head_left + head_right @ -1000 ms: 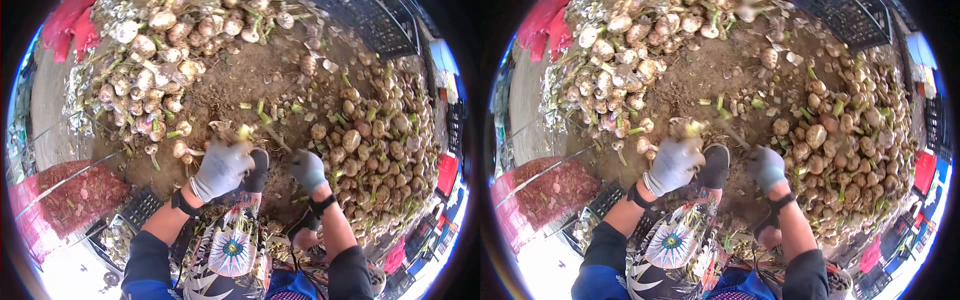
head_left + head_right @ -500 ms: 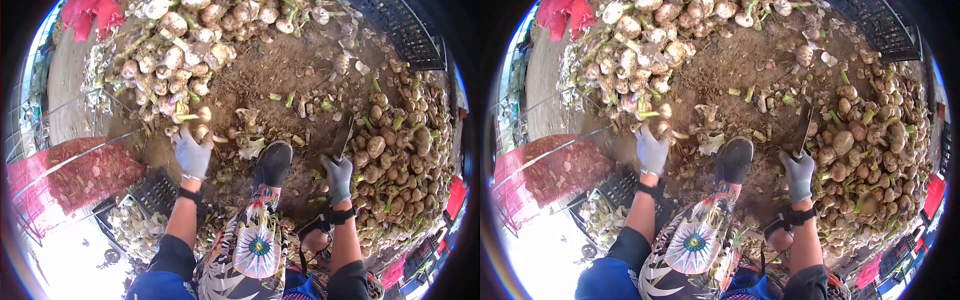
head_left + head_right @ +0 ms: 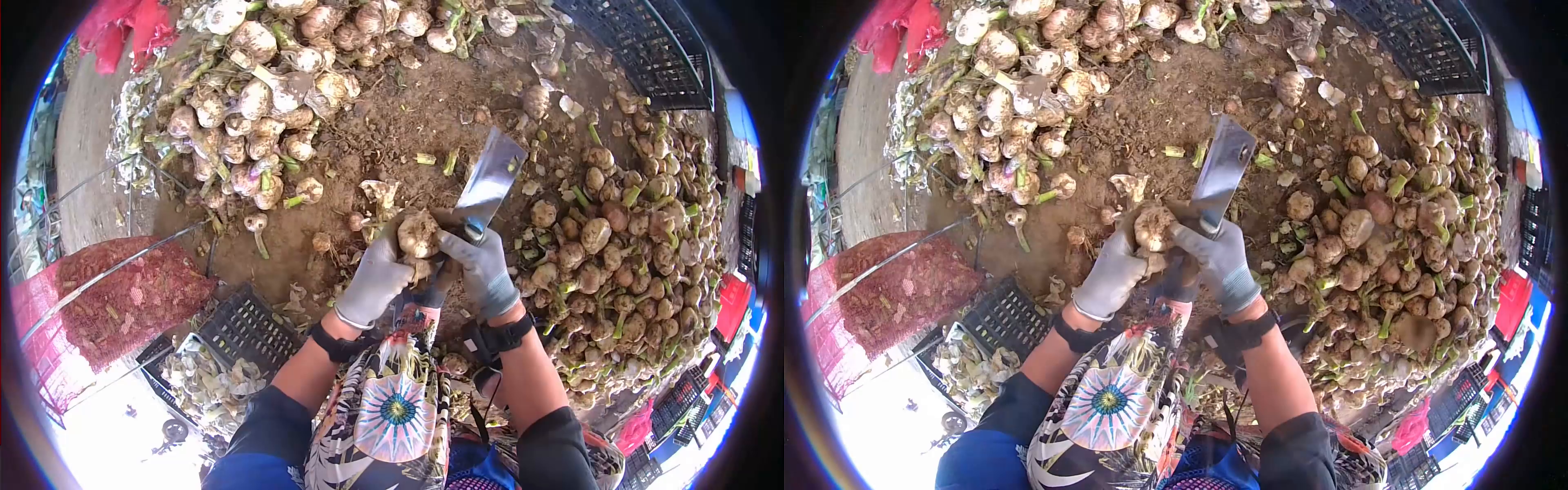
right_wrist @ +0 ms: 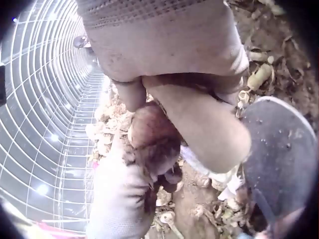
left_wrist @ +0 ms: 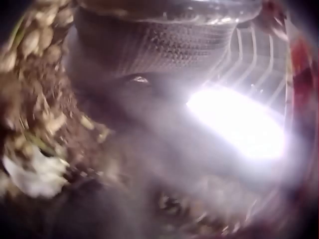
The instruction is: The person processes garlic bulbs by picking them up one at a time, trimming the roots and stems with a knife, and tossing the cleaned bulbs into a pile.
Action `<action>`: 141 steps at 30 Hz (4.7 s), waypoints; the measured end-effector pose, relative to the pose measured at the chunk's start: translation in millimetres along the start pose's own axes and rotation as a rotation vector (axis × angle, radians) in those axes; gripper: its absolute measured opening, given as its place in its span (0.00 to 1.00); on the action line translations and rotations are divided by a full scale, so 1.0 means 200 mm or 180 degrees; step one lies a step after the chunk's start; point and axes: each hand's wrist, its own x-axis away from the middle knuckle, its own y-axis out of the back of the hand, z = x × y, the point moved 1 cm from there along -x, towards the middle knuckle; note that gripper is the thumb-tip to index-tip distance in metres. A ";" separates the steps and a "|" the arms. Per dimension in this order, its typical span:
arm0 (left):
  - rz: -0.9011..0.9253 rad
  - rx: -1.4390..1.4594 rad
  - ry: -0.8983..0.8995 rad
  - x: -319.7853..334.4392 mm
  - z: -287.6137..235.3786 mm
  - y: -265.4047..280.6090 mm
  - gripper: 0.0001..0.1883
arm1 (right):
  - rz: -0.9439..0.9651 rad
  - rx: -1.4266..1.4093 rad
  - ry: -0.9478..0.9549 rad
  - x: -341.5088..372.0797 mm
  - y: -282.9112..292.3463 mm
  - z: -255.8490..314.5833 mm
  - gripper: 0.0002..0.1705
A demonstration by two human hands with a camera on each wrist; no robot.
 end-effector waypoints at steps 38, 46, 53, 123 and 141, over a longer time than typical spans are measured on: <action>0.1188 -0.4925 -0.2316 -0.01 -0.23 -0.04 0.19 | -0.0593 0.4220 0.0129 0.00 0.41 -0.01 0.16; 0.0103 -0.3034 -0.2022 -0.06 -0.41 -0.34 0.28 | -0.0637 0.0355 0.0101 0.18 0.44 -0.33 0.12; -0.2559 -0.4379 -0.0014 -0.10 0.05 0.81 0.45 | -0.1581 0.1240 0.0210 0.12 0.53 -0.22 0.11; -0.0048 -0.6028 -0.0743 0.17 0.00 0.43 0.28 | -0.0878 0.2446 0.0225 0.25 0.33 -0.03 0.13; 0.0107 -0.2449 -0.1111 -0.05 -0.15 -0.10 0.27 | -0.0593 -0.0543 -0.0066 0.07 0.06 0.00 0.12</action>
